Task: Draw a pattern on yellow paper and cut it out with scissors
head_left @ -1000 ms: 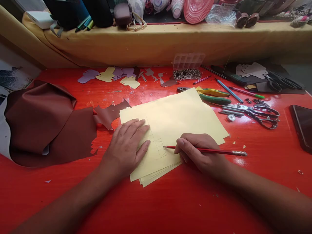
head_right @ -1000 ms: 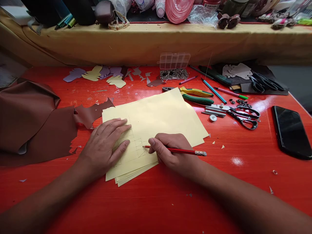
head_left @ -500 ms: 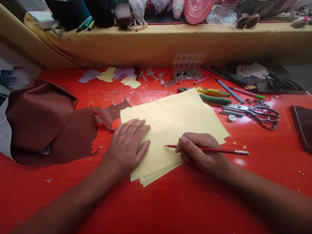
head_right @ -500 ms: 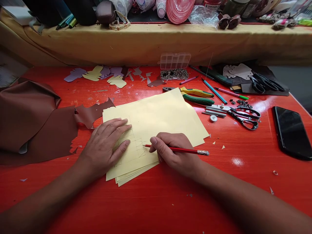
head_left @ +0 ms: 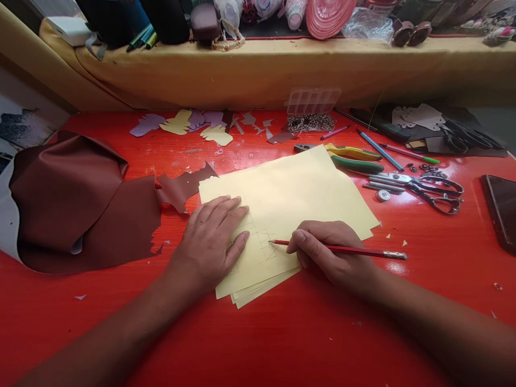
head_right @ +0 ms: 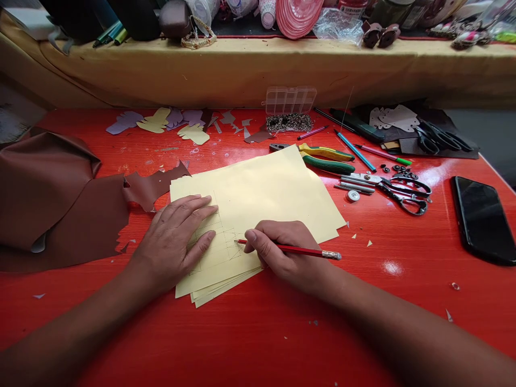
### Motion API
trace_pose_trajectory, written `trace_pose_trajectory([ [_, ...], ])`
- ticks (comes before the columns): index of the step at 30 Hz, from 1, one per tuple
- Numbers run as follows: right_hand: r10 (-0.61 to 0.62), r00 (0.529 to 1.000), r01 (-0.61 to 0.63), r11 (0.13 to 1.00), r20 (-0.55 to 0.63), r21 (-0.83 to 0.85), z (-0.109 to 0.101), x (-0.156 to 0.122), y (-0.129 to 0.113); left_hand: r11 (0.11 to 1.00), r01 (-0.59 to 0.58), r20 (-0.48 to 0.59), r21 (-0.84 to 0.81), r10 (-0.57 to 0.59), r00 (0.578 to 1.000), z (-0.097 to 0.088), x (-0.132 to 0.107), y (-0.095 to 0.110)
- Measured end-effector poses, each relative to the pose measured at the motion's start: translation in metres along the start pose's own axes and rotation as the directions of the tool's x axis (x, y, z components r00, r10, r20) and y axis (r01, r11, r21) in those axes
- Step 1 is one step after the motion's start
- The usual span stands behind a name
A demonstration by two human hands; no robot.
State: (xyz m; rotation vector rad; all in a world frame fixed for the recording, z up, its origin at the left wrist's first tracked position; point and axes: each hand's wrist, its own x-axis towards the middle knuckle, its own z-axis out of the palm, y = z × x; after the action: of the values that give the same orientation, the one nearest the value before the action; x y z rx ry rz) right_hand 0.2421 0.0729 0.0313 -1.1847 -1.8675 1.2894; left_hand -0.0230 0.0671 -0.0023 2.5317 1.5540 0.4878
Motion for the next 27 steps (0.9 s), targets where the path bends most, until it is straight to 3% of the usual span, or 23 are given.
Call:
trace_pose_trajectory([
  [27, -0.012, 1.0, 0.012, 1.0, 0.004, -0.016, -0.0005, -0.0002, -0.0018, 1.0, -0.013, -0.004, 0.01, 0.013, 1.0, 0.0003, 0.0003, -0.0001],
])
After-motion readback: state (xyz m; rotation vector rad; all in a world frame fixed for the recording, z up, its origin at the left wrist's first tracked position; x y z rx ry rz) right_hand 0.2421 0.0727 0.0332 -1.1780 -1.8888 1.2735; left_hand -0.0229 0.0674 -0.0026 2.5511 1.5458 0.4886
